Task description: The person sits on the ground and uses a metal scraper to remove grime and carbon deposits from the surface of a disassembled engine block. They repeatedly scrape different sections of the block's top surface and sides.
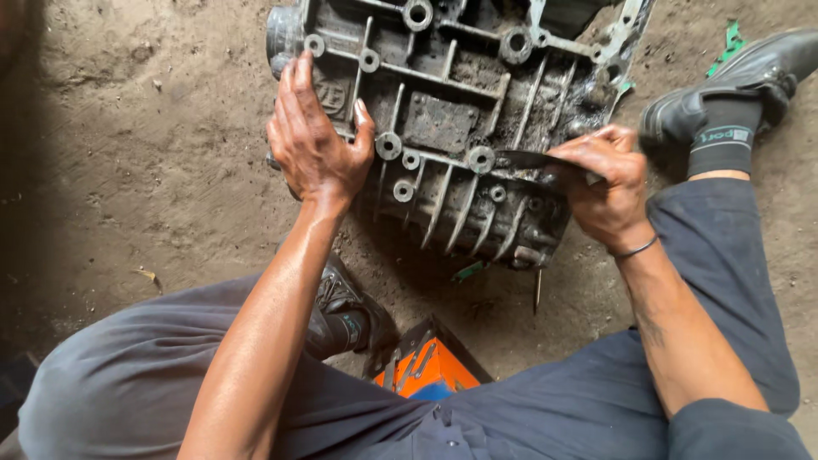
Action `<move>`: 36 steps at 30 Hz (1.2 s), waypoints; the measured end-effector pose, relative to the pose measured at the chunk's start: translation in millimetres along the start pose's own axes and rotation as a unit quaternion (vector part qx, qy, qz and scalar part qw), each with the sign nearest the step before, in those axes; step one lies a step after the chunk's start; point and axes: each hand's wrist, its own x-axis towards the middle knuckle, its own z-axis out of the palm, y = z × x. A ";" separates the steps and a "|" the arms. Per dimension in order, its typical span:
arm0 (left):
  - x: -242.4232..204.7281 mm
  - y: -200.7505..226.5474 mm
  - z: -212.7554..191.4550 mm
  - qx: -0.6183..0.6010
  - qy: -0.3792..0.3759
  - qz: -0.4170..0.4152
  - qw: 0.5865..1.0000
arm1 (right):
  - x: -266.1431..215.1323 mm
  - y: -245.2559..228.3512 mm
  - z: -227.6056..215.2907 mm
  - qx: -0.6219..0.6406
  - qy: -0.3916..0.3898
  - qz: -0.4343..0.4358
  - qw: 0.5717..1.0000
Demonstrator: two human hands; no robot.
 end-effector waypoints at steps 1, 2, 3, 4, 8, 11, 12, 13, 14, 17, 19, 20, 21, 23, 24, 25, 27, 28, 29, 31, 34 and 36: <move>-1.2 -0.7 0.7 -0.006 -0.006 -0.005 1.000 | -0.2 -1.6 3.6 0.000 0.024 -0.014 1.000; 0.0 -1.5 2.1 -0.010 -0.011 -0.011 1.000 | 2.7 -1.3 6.4 0.002 0.048 -0.029 0.998; 1.3 -2.0 3.9 -0.014 -0.017 -0.016 1.000 | 6.0 -0.5 7.6 0.004 0.028 -0.024 0.999; 0.3 -1.9 4.5 -0.008 -0.013 -0.011 1.000 | 3.4 -2.6 8.0 0.005 0.007 -0.012 1.000; 0.1 -0.3 2.1 0.002 -0.010 0.000 1.000 | -0.3 -12.0 3.2 -0.016 -0.016 -0.003 1.000; 0.2 -0.6 3.1 -0.003 -0.004 0.003 1.000 | 2.7 -10.2 -1.2 -0.029 0.029 -0.021 0.999; -0.4 -1.2 4.0 -0.007 -0.001 0.005 1.000 | 1.4 -10.7 0.9 0.087 0.061 0.054 0.993; -1.4 -2.3 4.4 -0.005 -0.004 0.002 1.000 | -0.5 -12.1 2.8 0.200 0.092 0.128 0.967; -1.4 -2.5 5.5 -0.006 -0.006 0.000 1.000 | -1.6 -13.3 4.3 0.307 0.121 0.199 0.923; -3.5 0.2 4.8 0.003 -0.012 -0.004 1.000 | -1.2 -17.4 7.1 -0.060 0.020 0.008 0.998; -0.5 0.6 3.8 0.007 -0.013 -0.002 1.000 | 0.2 -18.3 -1.0 -0.045 0.039 0.013 0.998; 0.2 -0.1 4.3 0.006 -0.012 -0.003 1.000 | 1.8 -17.7 -3.1 -0.037 0.046 0.014 0.998; 1.3 -0.9 5.2 0.006 -0.012 -0.004 1.000 | 3.6 -17.6 0.3 0.130 0.101 0.075 0.984; -2.3 -1.4 3.6 -0.005 -0.013 -0.008 1.000 | 1.1 -20.3 12.5 0.448 0.192 0.196 0.851; -1.0 1.1 2.8 -0.013 -0.013 -0.007 1.000 | -1.4 -20.6 12.5 0.283 0.153 0.140 0.936; -1.9 3.5 -0.8 -0.012 -0.014 -0.003 1.000 | -4.8 -21.2 12.6 0.107 0.107 0.081 0.985; 2.7 7.5 -6.0 -0.013 -0.003 0.007 1.000 | -2.7 -16.3 14.9 0.046 0.099 0.038 0.993; 0.8 8.1 -7.4 -0.015 -0.010 0.002 1.000 | -7.4 -16.5 18.7 0.168 0.134 0.067 0.974; -0.9 7.8 -7.4 -0.017 -0.017 -0.002 1.000 | -11.5 -15.9 21.7 0.287 0.166 0.094 0.939; 2.8 4.3 -4.3 -0.019 -0.018 -0.008 1.000 | -8.4 -8.0 24.5 0.164 0.150 0.078 0.972; 5.7 5.7 -3.4 -0.027 -0.012 -0.001 1.000 | -15.6 -10.8 23.8 0.016 0.100 0.051 0.994; -0.5 5.8 -8.5 -0.023 -0.005 0.001 1.000 | -17.1 -12.6 16.9 -0.009 0.087 0.058 0.995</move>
